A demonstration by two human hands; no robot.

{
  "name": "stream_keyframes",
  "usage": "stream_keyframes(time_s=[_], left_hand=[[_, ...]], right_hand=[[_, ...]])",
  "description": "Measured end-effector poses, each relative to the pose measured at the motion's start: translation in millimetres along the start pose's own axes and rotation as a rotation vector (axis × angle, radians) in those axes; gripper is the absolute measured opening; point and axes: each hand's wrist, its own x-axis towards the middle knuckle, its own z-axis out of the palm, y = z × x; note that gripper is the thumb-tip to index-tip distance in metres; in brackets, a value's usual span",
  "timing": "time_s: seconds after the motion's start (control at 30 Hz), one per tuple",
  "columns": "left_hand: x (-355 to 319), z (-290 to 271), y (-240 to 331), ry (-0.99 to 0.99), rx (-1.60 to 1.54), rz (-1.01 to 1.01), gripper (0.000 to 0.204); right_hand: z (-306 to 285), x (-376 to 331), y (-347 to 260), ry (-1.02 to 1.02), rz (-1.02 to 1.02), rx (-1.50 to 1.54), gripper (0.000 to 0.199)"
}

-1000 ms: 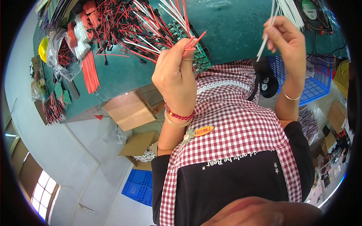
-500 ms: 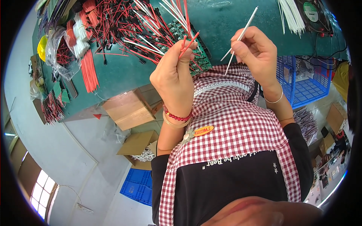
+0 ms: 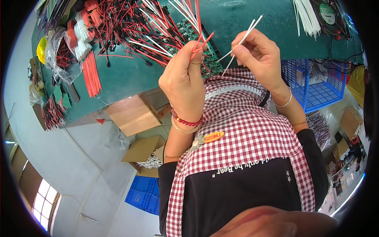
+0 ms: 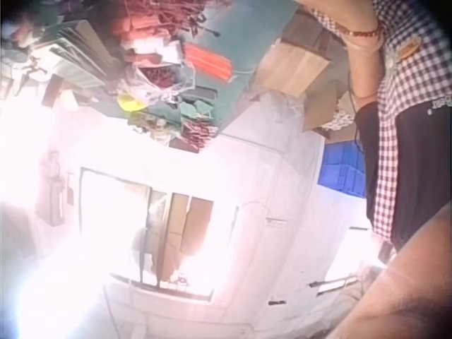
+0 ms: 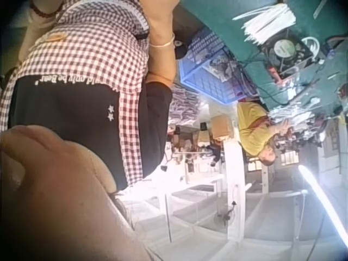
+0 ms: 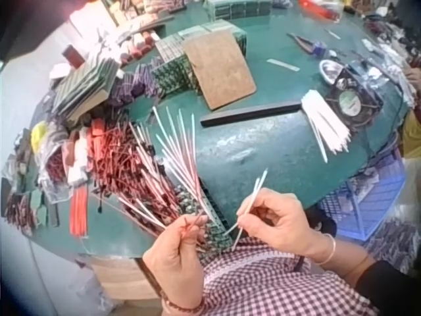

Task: The person connects wires to a circuit board by hand, presses a board against the circuit board, and solders the pins on the board using a soldering iron.

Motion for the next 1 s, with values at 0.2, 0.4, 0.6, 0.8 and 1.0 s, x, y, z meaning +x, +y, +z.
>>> stream_keyframes(time_s=[0.2,0.4,0.6,0.8,1.0], left_hand=[[-1,1,-3,0.01,0.005,0.012,0.013],[-2,3,-5,0.004,0.006,0.035,0.014],[-1,1,0,-0.024,0.034,0.042,0.025],[0,4,-2,-0.003,0.07,0.086,0.027],[0,4,-2,0.028,-0.031,0.063,0.026]], right_hand=[[0,1,0,0.003,0.023,-0.018,0.008],[0,0,5,0.02,-0.037,-0.088,0.008],[4,-1,-2,0.0,-0.069,-0.169,0.009],[13,1,-4,-0.029,-0.123,-0.366,0.02],[15,3,-7,-0.022,-0.14,-0.509,0.026]])
